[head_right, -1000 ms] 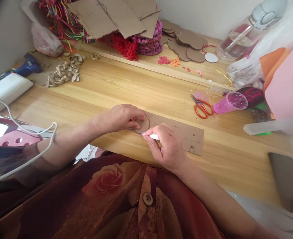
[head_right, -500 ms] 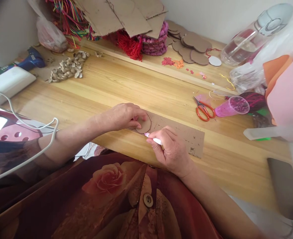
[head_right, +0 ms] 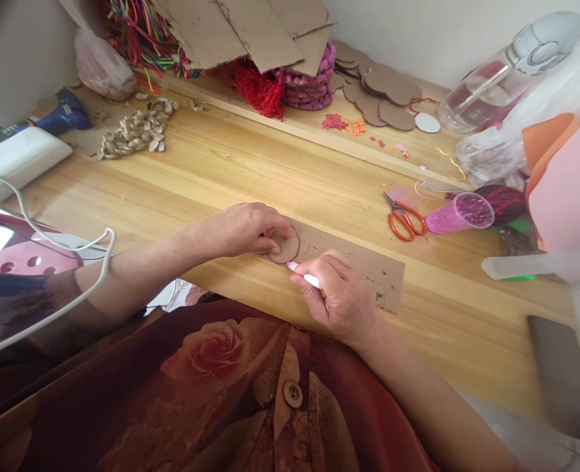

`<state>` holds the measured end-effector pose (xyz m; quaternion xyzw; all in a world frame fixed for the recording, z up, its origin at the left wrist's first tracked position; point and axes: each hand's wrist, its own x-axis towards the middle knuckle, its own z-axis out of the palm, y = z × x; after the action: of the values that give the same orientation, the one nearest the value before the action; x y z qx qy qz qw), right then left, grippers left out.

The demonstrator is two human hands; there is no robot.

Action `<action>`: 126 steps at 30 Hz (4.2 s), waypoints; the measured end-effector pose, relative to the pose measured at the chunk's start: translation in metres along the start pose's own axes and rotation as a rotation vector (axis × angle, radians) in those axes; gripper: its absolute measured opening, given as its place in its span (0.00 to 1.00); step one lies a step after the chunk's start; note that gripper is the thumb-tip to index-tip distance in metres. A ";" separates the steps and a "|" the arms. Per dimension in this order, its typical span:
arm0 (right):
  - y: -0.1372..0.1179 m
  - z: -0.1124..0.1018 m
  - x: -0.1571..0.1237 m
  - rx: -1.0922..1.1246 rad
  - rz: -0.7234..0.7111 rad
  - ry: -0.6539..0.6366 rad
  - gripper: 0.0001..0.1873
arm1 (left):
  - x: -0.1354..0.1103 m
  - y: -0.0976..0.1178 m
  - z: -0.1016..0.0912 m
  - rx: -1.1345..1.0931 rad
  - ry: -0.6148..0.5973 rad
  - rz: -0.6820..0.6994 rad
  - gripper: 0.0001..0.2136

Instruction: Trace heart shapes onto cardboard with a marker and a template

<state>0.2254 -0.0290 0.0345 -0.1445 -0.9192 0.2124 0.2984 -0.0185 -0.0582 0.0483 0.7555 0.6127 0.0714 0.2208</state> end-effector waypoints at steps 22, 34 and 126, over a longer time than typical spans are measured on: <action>-0.010 0.013 0.024 0.005 -0.190 -0.047 0.06 | -0.001 -0.001 -0.001 -0.027 0.003 0.003 0.13; -0.011 0.022 0.032 -0.104 -0.250 -0.122 0.05 | -0.001 -0.002 0.000 -0.062 0.016 0.019 0.12; 0.160 -0.139 -0.050 -0.674 0.582 0.382 0.13 | -0.003 -0.027 0.026 -0.184 0.098 0.053 0.10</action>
<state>0.3713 0.1330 0.0356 -0.5208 -0.7870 -0.0529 0.3267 -0.0338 -0.0632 0.0138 0.7435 0.5935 0.1701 0.2569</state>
